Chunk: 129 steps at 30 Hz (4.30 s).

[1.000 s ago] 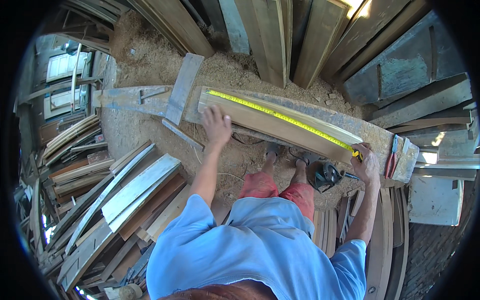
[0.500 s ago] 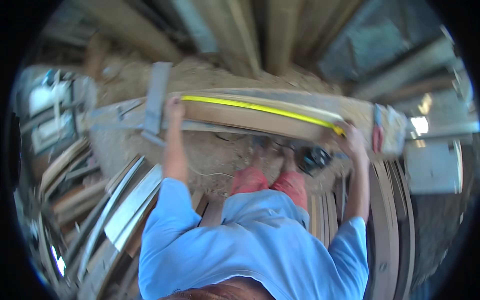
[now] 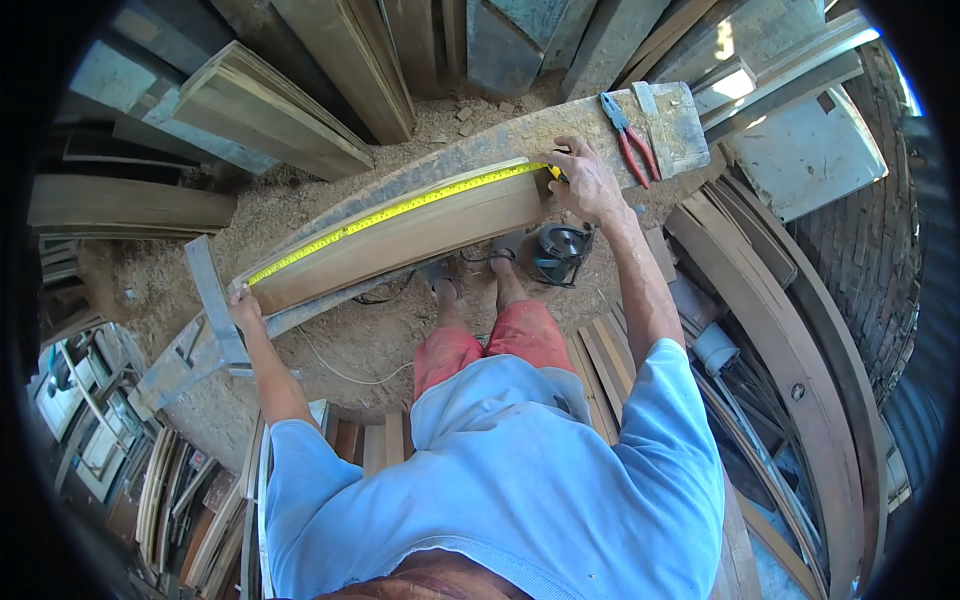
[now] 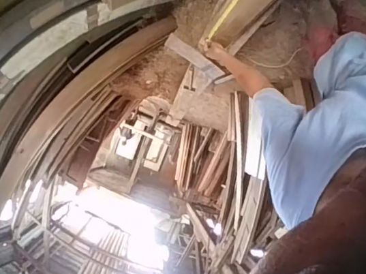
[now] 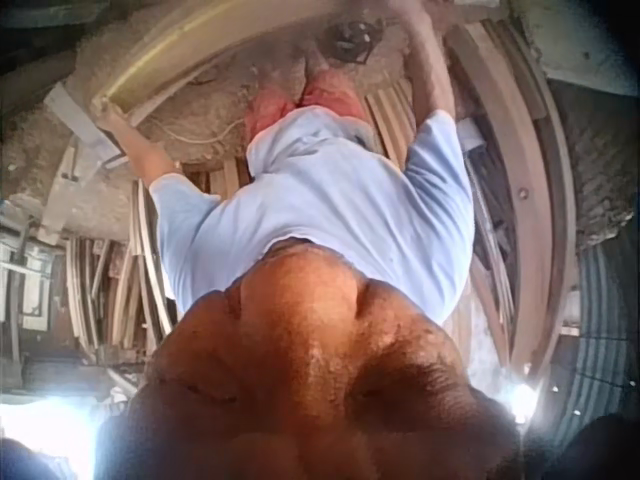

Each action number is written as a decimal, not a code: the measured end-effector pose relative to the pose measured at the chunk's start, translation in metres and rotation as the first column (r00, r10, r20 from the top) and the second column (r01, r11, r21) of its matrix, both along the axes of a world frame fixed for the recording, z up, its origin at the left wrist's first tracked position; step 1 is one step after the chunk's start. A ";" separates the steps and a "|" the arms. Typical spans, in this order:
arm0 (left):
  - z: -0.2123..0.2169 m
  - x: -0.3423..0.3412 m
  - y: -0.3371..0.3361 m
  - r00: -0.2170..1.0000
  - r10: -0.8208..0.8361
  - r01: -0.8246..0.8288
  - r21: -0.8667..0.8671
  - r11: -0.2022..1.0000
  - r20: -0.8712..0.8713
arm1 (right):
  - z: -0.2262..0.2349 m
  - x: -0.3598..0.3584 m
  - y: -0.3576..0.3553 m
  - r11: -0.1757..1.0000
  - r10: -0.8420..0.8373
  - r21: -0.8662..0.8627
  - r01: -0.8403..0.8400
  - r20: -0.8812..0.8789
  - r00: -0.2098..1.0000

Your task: The person measures a length of wood with a tape measure, marks it with a pencil, and then cuts it using a circular saw.

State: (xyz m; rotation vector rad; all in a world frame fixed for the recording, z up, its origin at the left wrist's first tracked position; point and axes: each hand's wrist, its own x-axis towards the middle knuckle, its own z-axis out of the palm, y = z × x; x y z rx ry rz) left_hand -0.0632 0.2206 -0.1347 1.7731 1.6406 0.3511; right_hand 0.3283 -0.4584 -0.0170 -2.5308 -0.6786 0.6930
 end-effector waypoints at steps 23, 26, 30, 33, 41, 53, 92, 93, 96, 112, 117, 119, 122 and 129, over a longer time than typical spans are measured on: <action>0.003 -0.002 0.001 0.994 0.016 -0.009 -0.066 0.998 0.111 | -0.003 0.000 -0.001 1.000 0.008 -0.010 -0.008 0.010 1.000; -0.005 0.001 -0.002 0.988 -0.001 0.000 0.003 1.000 0.154 | -0.005 0.000 -0.002 1.000 0.000 -0.006 0.000 0.014 1.000; -0.002 0.000 0.000 0.987 0.026 -0.021 -0.032 0.999 0.157 | -0.006 0.000 -0.002 1.000 0.017 -0.013 -0.016 0.033 0.999; -0.005 0.004 -0.005 0.990 0.034 -0.035 0.008 0.999 0.139 | -0.006 -0.001 -0.002 1.000 0.003 -0.022 -0.003 0.021 1.000; -0.004 -0.001 -0.001 0.991 -0.037 0.028 0.070 0.997 0.132 | -0.002 -0.001 0.001 1.000 0.003 -0.011 -0.003 0.027 1.000; 0.005 0.009 -0.009 0.999 -0.036 0.036 0.024 0.999 0.008 | -0.001 -0.005 0.003 1.000 0.005 0.009 -0.005 0.070 0.998; 0.098 0.220 -0.299 -0.017 -0.902 0.997 -0.070 0.015 -0.431 | -0.054 -0.012 -0.028 0.897 -0.388 -0.097 0.431 0.292 0.874; 0.098 0.220 -0.300 -0.018 -0.904 0.998 -0.063 0.010 -0.428 | -0.057 -0.012 -0.027 0.899 -0.391 -0.068 0.432 0.320 0.863; 0.098 0.218 -0.298 -0.020 -0.903 0.997 -0.078 0.015 -0.430 | -0.055 -0.010 -0.017 0.891 -0.368 -0.113 0.440 0.388 0.845; 0.115 0.177 -0.298 0.158 -0.906 0.980 -0.049 0.192 -0.392 | -0.031 -0.077 0.082 0.966 -0.252 -0.054 0.253 0.039 0.967; 0.102 0.079 -0.302 0.334 -0.941 0.923 0.184 0.339 0.060 | -0.076 -0.101 0.017 0.911 -0.371 -0.127 0.393 0.167 0.914; 0.112 0.001 -0.286 0.544 -0.802 0.837 -0.222 0.500 0.246 | -0.076 -0.128 0.016 0.933 -0.331 -0.110 0.344 0.120 0.936; 0.100 -0.083 -0.258 0.652 -0.750 0.671 -0.544 0.503 0.111 | -0.111 -0.166 -0.040 0.898 -0.436 -0.021 0.439 0.088 0.896; 0.047 -0.181 -0.160 0.796 0.598 -0.335 -0.754 0.565 0.094 | -0.093 -0.274 -0.065 0.842 -0.534 -0.326 0.430 -0.386 0.752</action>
